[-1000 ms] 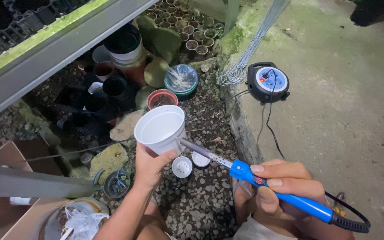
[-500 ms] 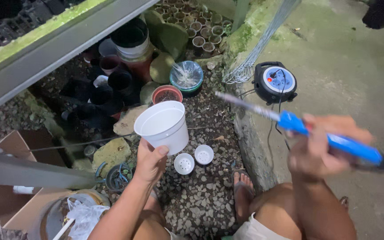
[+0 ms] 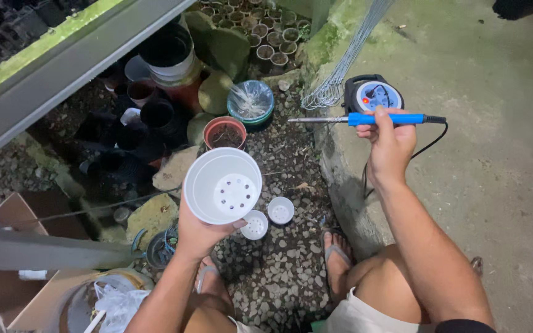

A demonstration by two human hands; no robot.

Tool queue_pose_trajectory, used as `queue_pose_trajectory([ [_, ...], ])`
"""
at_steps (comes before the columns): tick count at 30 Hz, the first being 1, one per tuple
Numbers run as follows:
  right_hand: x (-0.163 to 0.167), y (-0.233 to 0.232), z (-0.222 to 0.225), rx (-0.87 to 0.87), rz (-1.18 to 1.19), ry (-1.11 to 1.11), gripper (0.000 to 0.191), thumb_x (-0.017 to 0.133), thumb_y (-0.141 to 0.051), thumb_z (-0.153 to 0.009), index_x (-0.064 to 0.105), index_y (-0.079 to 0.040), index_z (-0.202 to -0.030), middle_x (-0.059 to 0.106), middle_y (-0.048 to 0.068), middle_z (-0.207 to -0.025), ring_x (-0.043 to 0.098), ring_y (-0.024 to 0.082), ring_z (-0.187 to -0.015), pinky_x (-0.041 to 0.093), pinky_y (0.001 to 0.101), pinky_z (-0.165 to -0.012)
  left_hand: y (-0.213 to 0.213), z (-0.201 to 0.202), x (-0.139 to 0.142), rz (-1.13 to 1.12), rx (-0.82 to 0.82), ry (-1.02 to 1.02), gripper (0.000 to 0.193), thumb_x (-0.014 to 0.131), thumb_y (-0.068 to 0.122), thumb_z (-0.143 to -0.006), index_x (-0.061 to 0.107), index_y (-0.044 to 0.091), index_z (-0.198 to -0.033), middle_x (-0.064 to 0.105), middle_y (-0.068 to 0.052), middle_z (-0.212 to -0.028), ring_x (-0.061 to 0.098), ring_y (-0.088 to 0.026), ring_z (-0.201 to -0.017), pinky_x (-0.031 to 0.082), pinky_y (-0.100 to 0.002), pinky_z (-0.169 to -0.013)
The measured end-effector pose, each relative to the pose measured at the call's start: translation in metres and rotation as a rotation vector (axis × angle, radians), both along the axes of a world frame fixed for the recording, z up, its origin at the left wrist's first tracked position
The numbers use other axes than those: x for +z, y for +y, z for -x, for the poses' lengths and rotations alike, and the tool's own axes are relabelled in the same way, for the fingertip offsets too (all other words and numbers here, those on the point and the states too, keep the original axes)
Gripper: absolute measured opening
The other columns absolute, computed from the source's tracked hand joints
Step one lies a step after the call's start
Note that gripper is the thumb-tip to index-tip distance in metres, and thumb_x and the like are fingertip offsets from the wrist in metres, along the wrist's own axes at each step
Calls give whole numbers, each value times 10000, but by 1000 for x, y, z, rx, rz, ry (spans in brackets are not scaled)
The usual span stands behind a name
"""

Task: The person uses a soldering iron to melt holes into the sides of white plastic cups. They hold the cup in one hand and the soldering iron in the other, repeatedly pressing the hot tip against the plastic to create drainage holes.

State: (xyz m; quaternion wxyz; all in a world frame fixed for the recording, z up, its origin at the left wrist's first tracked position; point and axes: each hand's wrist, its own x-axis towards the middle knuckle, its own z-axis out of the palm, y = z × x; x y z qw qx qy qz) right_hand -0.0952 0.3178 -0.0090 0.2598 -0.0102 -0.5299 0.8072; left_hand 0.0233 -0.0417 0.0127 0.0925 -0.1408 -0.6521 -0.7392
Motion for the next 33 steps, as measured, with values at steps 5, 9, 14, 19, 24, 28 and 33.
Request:
queue_pose_trajectory([
  [5,0,-3,-1,-3,-35,5,141,643,-129,-1072,562,-23,-1117,706,123,-971,691,166,-742,593,293,-670,-3,1,2,53,-7,-22,1007,944,73,-585,467,2,-1469,641,-122,-1389,645,-231,-1281,516,-404,-1122],
  [9,0,-4,-2,-2,-26,8,144,652,-120,-1077,560,-21,-1125,704,126,-973,692,168,-751,594,292,-679,-9,-4,-2,120,-9,-33,971,957,94,-581,508,4,-1437,671,-124,-1349,674,-222,-1228,540,-396,-1084],
  [14,-1,-3,-1,3,-11,11,157,651,-125,-1079,550,-24,-1142,713,130,-986,696,167,-752,599,294,-683,-12,-4,2,127,-36,-2,982,961,103,-589,509,3,-1454,658,-134,-1387,662,-230,-1264,529,-398,-1112],
  [19,1,-4,-1,2,-20,2,167,655,-129,-1081,543,-24,-1149,712,134,-970,698,169,-750,597,294,-679,-10,-8,12,10,-128,-1,988,940,111,-643,469,7,-1505,595,-138,-1507,612,-234,-1373,500,-405,-1181],
  [24,2,-3,-3,17,-1,27,168,648,-124,-1079,532,-24,-1148,712,142,-969,698,179,-747,591,296,-672,-9,-8,15,91,-75,37,1026,943,83,-616,432,5,-1503,599,-142,-1466,611,-240,-1346,486,-420,-1168],
  [28,2,-3,-3,18,10,35,161,647,-118,-1093,539,-13,-1148,710,142,-984,695,180,-761,587,298,-686,-3,-7,9,190,115,99,1059,982,109,-600,369,28,-1460,570,-124,-1424,588,-254,-1339,461,-426,-1157],
  [33,1,-4,-4,23,18,35,153,647,-125,-1090,549,-17,-1137,712,139,-981,696,176,-760,584,297,-683,5,-4,11,180,261,224,1039,1011,138,-644,382,67,-1468,455,-117,-1433,541,-257,-1352,461,-417,-1184],
])
